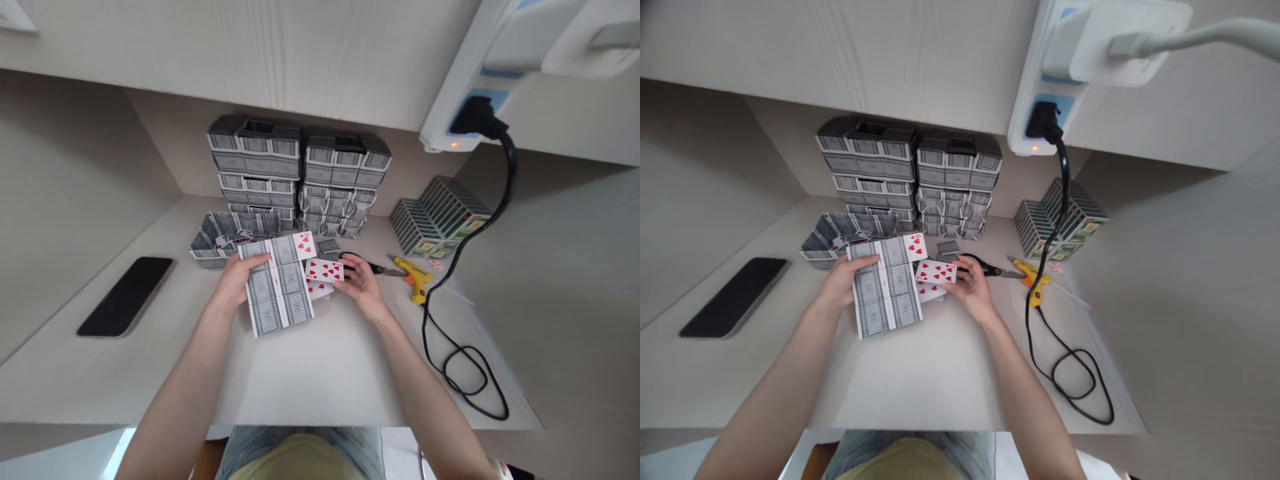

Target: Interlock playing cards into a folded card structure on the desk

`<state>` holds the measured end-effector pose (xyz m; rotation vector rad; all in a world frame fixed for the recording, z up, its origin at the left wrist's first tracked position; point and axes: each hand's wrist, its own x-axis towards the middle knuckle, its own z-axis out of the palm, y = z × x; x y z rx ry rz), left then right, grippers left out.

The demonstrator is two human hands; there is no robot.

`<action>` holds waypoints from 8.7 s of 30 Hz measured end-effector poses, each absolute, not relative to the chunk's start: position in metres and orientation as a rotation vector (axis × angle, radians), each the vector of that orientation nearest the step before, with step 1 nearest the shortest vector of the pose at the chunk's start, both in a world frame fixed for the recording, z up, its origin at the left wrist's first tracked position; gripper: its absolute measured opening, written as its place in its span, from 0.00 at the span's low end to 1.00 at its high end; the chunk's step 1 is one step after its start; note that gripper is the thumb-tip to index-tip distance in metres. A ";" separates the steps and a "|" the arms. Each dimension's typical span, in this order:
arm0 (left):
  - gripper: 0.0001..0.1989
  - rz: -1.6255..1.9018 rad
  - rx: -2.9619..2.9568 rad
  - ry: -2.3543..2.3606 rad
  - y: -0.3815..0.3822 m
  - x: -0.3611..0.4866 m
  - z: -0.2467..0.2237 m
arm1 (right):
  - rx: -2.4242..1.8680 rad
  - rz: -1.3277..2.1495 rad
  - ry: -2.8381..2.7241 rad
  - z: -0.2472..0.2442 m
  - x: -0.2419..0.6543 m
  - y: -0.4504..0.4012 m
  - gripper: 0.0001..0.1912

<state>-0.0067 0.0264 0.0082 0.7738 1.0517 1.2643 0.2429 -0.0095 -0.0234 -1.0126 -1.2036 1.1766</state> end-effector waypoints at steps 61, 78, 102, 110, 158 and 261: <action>0.16 1.174 0.807 1.053 0.017 0.016 0.006 | -1.047 1.545 -1.022 -0.022 0.232 -0.015 0.16; 0.19 1.086 1.023 1.076 0.015 0.018 -0.004 | -1.019 1.479 -0.979 -0.019 0.237 -0.017 0.15; 0.21 1.105 0.922 1.079 0.012 0.024 -0.004 | -1.059 1.520 -1.163 -0.018 0.245 -0.017 0.14; 0.19 1.126 0.945 1.091 0.010 0.025 0.000 | -1.067 1.595 -1.114 -0.019 0.251 -0.015 0.13; 0.19 0.972 1.080 1.062 0.009 0.029 -0.009 | -0.936 1.764 -1.335 -0.024 0.232 -0.020 0.17; 0.24 1.293 0.903 1.103 0.021 0.002 0.003 | -0.957 0.608 -1.900 -0.032 0.235 -0.018 0.29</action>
